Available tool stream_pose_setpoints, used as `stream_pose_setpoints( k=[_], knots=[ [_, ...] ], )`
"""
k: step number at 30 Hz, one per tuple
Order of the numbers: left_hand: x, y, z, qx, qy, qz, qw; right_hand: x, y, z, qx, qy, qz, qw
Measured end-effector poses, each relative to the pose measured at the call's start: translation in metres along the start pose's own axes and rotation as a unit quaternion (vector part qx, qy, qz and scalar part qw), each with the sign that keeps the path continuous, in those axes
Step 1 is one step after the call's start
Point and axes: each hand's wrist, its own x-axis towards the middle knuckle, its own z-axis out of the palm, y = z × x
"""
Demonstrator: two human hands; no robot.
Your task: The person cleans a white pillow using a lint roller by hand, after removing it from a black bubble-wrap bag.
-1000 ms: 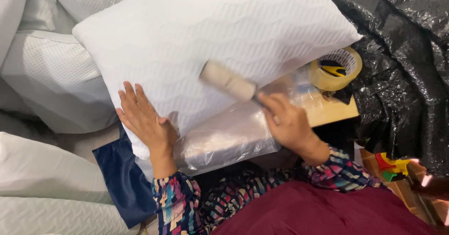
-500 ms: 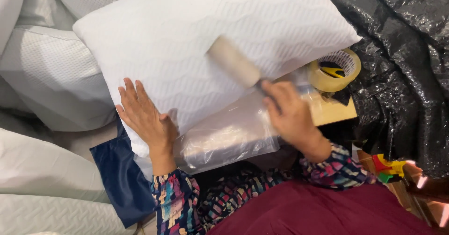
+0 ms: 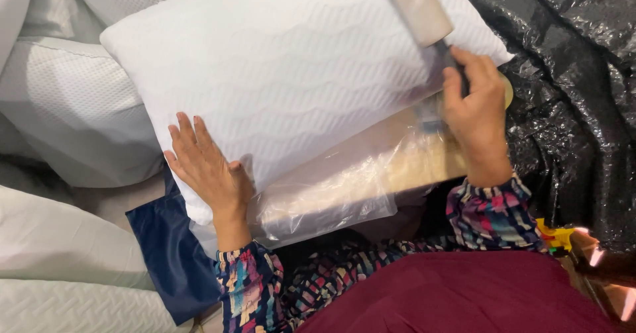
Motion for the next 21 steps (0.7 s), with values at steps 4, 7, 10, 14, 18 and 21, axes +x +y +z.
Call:
stream_pose_setpoints(
  k=[4,7,10,14,18,21],
  knots=[
    [0.000,-0.001,0.000,0.003,-0.003,0.004,1.000,0.007,0.026,-0.006,0.034,0.036,0.028,0.998],
    [0.002,-0.001,0.000,0.006,-0.002,0.002,1.000,0.009,-0.019,-0.001,0.059,0.016,0.006,0.998],
    [0.002,-0.001,-0.002,0.004,-0.009,0.002,1.000,-0.008,-0.083,0.019,0.079,-0.049,-0.017,0.996],
    [0.002,-0.001,-0.002,-0.010,-0.010,-0.005,1.000,-0.030,-0.141,0.035,0.054,-0.133,-0.082,0.986],
    [0.001,-0.002,-0.002,0.001,-0.007,0.001,1.000,-0.006,-0.108,0.030,0.047,-0.131,-0.089,0.986],
    [0.000,0.004,-0.005,-0.002,-0.003,0.006,1.000,0.017,-0.063,0.017,0.000,-0.081,-0.026,0.996]
  ],
)
